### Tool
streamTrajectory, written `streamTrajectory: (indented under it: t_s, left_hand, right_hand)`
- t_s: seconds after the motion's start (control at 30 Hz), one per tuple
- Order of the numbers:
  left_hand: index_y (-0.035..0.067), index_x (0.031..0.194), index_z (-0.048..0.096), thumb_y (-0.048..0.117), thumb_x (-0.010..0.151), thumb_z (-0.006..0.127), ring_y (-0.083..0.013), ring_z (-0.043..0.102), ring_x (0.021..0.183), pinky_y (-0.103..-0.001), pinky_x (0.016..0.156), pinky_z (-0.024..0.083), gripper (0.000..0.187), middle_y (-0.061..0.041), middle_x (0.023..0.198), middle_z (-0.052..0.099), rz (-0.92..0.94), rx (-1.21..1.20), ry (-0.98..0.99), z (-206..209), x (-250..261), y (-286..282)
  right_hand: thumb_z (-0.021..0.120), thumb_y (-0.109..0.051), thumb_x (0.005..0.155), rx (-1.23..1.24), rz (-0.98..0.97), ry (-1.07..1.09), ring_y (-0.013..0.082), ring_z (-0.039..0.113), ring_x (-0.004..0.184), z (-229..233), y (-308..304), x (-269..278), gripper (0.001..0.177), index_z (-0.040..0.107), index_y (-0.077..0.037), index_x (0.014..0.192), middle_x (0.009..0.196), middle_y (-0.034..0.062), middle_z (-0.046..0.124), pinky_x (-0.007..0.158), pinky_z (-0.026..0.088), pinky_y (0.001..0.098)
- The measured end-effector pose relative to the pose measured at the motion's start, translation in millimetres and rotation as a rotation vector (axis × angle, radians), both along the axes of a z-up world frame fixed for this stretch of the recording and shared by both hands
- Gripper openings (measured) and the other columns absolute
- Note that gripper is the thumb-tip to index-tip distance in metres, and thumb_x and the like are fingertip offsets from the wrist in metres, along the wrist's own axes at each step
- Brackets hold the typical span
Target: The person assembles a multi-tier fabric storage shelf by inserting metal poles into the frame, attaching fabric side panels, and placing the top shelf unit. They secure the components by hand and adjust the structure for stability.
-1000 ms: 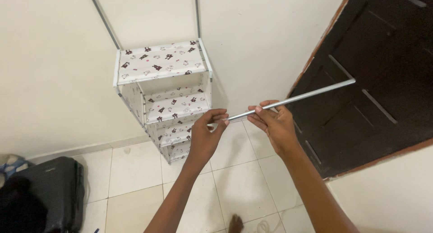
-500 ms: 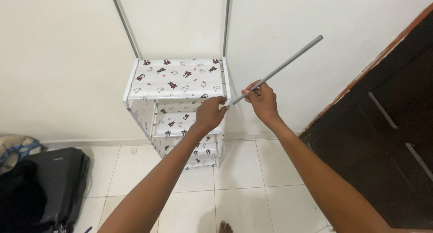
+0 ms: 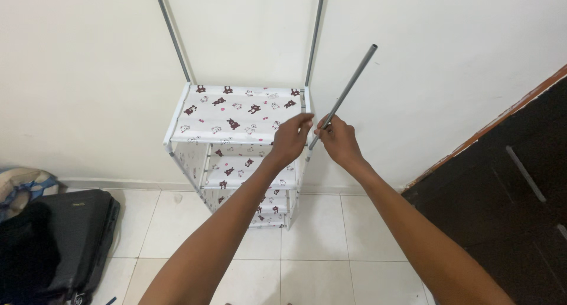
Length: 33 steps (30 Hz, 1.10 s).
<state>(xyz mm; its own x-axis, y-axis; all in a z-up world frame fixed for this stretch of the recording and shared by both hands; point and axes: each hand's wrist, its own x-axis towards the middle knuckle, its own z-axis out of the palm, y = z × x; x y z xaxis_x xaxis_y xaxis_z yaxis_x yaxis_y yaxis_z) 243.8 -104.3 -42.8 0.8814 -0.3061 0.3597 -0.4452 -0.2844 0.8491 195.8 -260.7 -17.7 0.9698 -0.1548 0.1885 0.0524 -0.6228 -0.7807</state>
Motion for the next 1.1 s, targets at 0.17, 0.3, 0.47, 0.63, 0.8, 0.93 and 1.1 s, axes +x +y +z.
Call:
streamTrajectory:
  t_s: [0.17, 0.3, 0.47, 0.63, 0.8, 0.93, 1.1]
  left_hand:
    - [0.003, 0.128, 0.065, 0.025, 0.097, 0.066, -0.0212, 0.072, 0.107, -0.035, 0.088, 0.059, 0.038, -0.013, 0.111, 0.075, -0.171, -0.247, -0.008, 63, 1, -20]
    - [0.003, 0.123, 0.071, 0.021, 0.098, 0.068, -0.0208, 0.074, 0.092, -0.035, 0.088, 0.059, 0.031, -0.014, 0.093, 0.077, -0.205, -0.200, -0.117, 92, -5, -20]
    - [0.006, 0.118, 0.072, 0.017, 0.096, 0.066, -0.0170, 0.075, 0.085, -0.033, 0.073, 0.061, 0.026, -0.009, 0.096, 0.077, -0.169, -0.212, 0.022, 95, -5, -9]
    - [0.004, 0.117, 0.072, 0.011, 0.094, 0.066, -0.0178, 0.075, 0.088, -0.033, 0.073, 0.062, 0.025, -0.011, 0.105, 0.074, -0.190, -0.262, -0.046, 88, -1, -7]
    - [0.002, 0.115, 0.073, 0.007, 0.095, 0.066, -0.0176, 0.076, 0.088, -0.032, 0.076, 0.062, 0.022, -0.012, 0.100, 0.076, -0.208, -0.245, -0.091, 82, 0, -9]
    - [0.002, 0.114, 0.073, 0.005, 0.095, 0.066, -0.0174, 0.076, 0.087, -0.031, 0.080, 0.063, 0.020, -0.012, 0.098, 0.075, -0.205, -0.274, -0.157, 79, -1, -6]
    - [0.004, 0.112, 0.073, 0.006, 0.095, 0.068, -0.0177, 0.075, 0.083, -0.031, 0.079, 0.063, 0.018, -0.011, 0.098, 0.074, -0.168, -0.264, -0.210, 72, -4, -11]
  right_hand:
    - [0.061, -0.009, 0.094, -0.214, 0.038, 0.025, 0.0328, 0.074, 0.080, 7, 2, 12, 0.022, 0.061, 0.002, 0.114, 0.089, 0.0189, 0.076, 0.072, 0.057, 0.0442]
    - [0.062, -0.010, 0.093, -0.215, 0.037, 0.052, 0.0355, 0.075, 0.079, 9, 2, 13, 0.028, 0.061, 0.004, 0.117, 0.090, 0.0206, 0.075, 0.072, 0.057, 0.0451]
    - [0.068, -0.012, 0.092, -0.245, 0.053, 0.046, 0.0344, 0.075, 0.077, 15, 6, 12, 0.022, 0.064, 0.006, 0.104, 0.085, 0.0212, 0.075, 0.069, 0.057, 0.0437]
    - [0.072, -0.017, 0.092, -0.270, 0.034, 0.101, 0.0314, 0.076, 0.075, 16, 9, 10, 0.023, 0.067, 0.004, 0.099, 0.081, 0.0194, 0.075, 0.068, 0.057, 0.0420]
    - [0.072, -0.016, 0.091, -0.221, 0.067, 0.077, 0.0283, 0.077, 0.075, 16, 6, 6, 0.021, 0.067, 0.003, 0.100, 0.081, 0.0177, 0.076, 0.068, 0.058, 0.0406]
    - [0.072, -0.015, 0.091, -0.224, 0.059, 0.109, 0.0287, 0.077, 0.077, 15, 8, 7, 0.022, 0.067, 0.003, 0.102, 0.085, 0.0177, 0.077, 0.071, 0.059, 0.0409]
    - [0.068, -0.010, 0.091, -0.242, 0.050, 0.112, 0.0307, 0.077, 0.081, 8, 5, 10, 0.021, 0.066, 0.004, 0.105, 0.090, 0.0181, 0.077, 0.075, 0.060, 0.0415]
